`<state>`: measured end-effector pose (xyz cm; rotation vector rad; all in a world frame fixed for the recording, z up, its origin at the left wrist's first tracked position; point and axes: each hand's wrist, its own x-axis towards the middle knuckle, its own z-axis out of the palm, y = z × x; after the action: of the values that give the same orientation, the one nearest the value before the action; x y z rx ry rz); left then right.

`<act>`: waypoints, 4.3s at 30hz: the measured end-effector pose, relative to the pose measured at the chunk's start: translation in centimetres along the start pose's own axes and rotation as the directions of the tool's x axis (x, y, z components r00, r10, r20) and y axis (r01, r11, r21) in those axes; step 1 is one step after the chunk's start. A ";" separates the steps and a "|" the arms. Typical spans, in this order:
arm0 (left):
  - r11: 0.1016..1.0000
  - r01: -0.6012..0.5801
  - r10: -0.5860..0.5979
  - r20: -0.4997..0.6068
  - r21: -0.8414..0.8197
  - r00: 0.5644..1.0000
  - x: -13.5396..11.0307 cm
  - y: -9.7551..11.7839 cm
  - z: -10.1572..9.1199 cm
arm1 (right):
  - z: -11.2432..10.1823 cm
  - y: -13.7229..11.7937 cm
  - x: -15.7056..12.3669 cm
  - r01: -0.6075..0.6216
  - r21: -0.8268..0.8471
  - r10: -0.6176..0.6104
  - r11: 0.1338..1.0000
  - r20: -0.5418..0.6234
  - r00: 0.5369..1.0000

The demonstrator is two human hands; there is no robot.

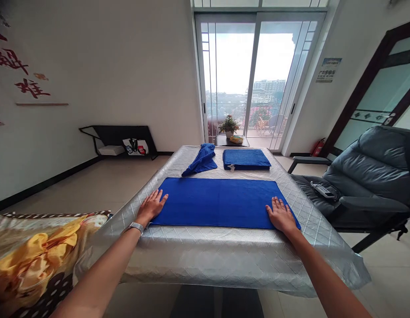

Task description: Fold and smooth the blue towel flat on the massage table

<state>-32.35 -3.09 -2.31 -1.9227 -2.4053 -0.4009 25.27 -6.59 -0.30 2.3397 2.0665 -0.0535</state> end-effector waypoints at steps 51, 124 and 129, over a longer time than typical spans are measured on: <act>0.990 -0.003 -0.004 0.051 0.139 0.999 -7.7 -1.9 -1.4 | -1.0 1.4 -0.6 -0.122 -0.108 0.106 0.987 -0.143 0.984; 0.979 -0.093 0.070 0.130 0.181 0.989 -6.8 0.2 -1.9 | 0.5 1.7 -1.0 -0.014 0.006 0.014 1.000 -0.051 0.999; 0.980 -0.085 0.069 0.093 0.180 0.993 -7.0 0.9 -1.8 | 0.6 1.8 -0.9 -0.013 -0.001 0.013 1.000 -0.062 0.998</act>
<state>-30.13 -9.95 -1.77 -1.9816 -2.3142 -0.0895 26.96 -7.75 -0.84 2.3834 2.0780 0.0202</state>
